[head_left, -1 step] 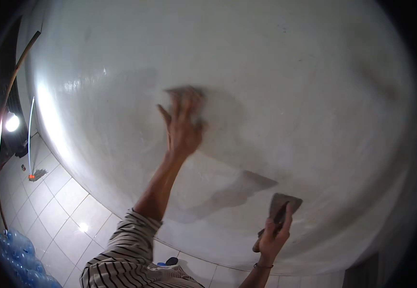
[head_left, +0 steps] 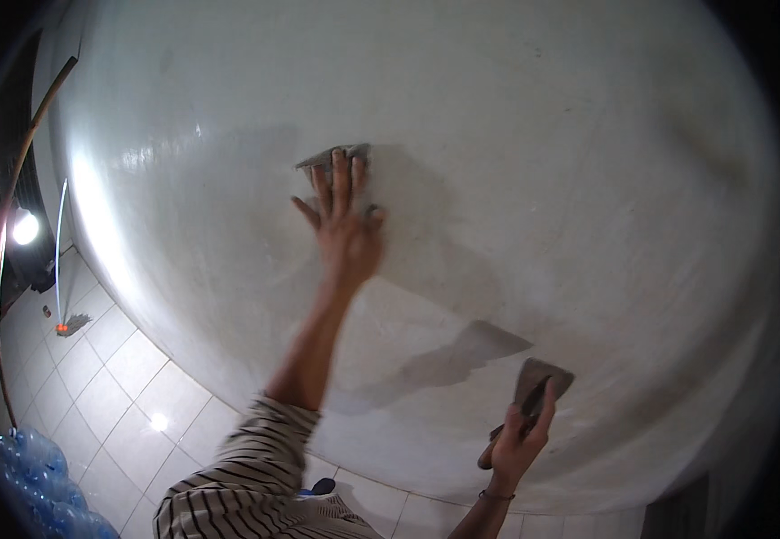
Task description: Patching and sanding a wall to prepare the surface for renovation or painting.
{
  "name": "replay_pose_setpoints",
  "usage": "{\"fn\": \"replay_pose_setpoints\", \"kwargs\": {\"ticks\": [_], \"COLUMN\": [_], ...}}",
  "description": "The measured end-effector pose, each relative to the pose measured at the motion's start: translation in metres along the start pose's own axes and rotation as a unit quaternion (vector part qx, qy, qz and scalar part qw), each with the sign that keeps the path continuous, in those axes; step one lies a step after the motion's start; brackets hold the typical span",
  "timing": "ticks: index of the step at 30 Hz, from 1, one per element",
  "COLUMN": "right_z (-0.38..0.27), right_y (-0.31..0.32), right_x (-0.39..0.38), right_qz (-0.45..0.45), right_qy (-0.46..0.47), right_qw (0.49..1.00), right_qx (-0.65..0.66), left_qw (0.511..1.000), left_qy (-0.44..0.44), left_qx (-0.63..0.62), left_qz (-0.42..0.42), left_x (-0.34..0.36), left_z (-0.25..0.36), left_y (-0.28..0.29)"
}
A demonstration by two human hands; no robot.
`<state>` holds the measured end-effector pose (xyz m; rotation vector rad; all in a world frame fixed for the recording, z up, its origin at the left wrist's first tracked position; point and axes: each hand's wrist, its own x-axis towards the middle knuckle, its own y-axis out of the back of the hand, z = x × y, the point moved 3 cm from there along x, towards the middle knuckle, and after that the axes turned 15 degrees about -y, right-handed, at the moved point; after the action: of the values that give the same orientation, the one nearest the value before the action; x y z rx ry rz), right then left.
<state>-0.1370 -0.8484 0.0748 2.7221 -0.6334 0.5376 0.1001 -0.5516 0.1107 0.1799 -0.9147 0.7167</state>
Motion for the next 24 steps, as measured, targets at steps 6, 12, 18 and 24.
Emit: {"fn": "replay_pose_setpoints", "kwargs": {"ticks": [6,12,18,24], "right_z": [-0.001,0.002,0.015,0.027], "right_y": [-0.016,-0.032,-0.071,-0.079], "right_x": [0.008,0.019,0.011,0.034], "right_qz": [-0.092,-0.047,-0.159,-0.023], "right_qy": [-0.038,0.027,0.04,0.007], "right_qw": [0.995,0.998,0.983,0.99], "right_qx": [0.026,0.044,0.083,0.136], "left_qw": [0.823,0.923,0.887,0.916], "left_qy": [-0.411,-0.205,-0.245,-0.245], "left_qx": [0.336,0.325,0.363,0.311], "left_qz": [-0.201,-0.033,-0.149,-0.068], "left_x": [-0.088,-0.036,-0.017,-0.059], "left_z": [0.091,0.076,0.003,0.008], "left_y": [0.003,0.023,0.116,0.061]}}
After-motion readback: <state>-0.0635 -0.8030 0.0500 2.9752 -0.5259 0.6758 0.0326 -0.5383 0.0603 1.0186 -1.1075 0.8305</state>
